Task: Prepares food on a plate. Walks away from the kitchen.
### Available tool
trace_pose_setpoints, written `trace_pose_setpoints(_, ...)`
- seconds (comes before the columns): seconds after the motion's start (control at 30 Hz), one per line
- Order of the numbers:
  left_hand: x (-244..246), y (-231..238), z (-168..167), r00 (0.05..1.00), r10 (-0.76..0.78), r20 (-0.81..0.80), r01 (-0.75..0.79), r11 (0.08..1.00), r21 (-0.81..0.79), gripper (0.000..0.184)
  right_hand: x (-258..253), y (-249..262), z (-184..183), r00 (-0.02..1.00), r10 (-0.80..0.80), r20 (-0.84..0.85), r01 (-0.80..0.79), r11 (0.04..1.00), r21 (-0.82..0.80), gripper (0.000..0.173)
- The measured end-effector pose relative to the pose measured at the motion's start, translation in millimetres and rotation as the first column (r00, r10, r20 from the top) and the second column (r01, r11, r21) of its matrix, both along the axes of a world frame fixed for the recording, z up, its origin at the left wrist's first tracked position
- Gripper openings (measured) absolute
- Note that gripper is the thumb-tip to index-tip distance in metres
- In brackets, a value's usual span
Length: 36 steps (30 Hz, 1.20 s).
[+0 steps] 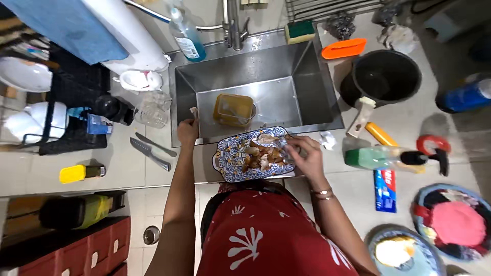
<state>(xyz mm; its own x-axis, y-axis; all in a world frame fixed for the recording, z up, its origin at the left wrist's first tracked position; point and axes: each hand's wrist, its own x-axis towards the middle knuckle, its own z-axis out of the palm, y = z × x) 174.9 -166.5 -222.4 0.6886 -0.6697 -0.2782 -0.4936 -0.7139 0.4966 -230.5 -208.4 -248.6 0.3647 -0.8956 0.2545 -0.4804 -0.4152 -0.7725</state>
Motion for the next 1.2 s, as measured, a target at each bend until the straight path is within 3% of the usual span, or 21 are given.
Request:
trace_pose_setpoints(0.2, 28.5, -34.0, -21.2, 0.999, 0.024, -0.04, -0.024, 1.0, 0.008, 0.045, 13.5, 3.1, -23.4, 0.947, -0.003, 0.322, -0.011, 0.999, 0.044, 0.021)
trace_pose_setpoints(0.3, 27.8, -33.5, -20.6, 0.999, 0.025, -0.029, -0.027, 0.996, -0.089, 0.057, 27.7, 13.5, -30.0, 0.925, -0.078, 0.371, 0.077, 0.997, 0.019, 0.02)
trace_pose_setpoints(0.47, -9.5, 32.3, -13.2, 0.972, -0.233, -0.029, 0.206, 0.906, -0.369, 0.048, 51.4, 27.2, -32.6, 0.905, -0.159, 0.393, 0.155, 0.987, 0.043, 0.019)
trace_pose_setpoints(0.57, -24.3, 84.9, -29.1, 0.953, -0.245, -0.179, 0.147, 0.889, -0.434, 0.048, 73.4, 37.8, -32.7, 0.903, -0.181, 0.389, 0.174, 0.983, 0.054, 0.02)
trace_pose_setpoints(0.67, -22.3, 111.9, -44.2, 0.953, -0.198, -0.227, 0.064, 0.869, -0.491, 0.047, 97.9, 49.4, -30.5, 0.903, -0.192, 0.384, 0.183, 0.981, 0.061, 0.02)
trace_pose_setpoints(0.9, 30.6, 142.5, -43.0, 0.981, -0.194, -0.007, 0.164, 0.846, -0.508, 0.042, 175.0, 85.5, -32.4, 0.894, -0.221, 0.39, 0.186, 0.975, 0.124, 0.021)
trace_pose_setpoints(1.2, 95.2, 177.3, -37.3, 0.946, -0.226, 0.234, 0.3, 0.885, -0.356, 0.047, 258.8, 127.9, -27.1, 0.899, -0.202, 0.389, 0.11, 0.963, 0.248, 0.024)
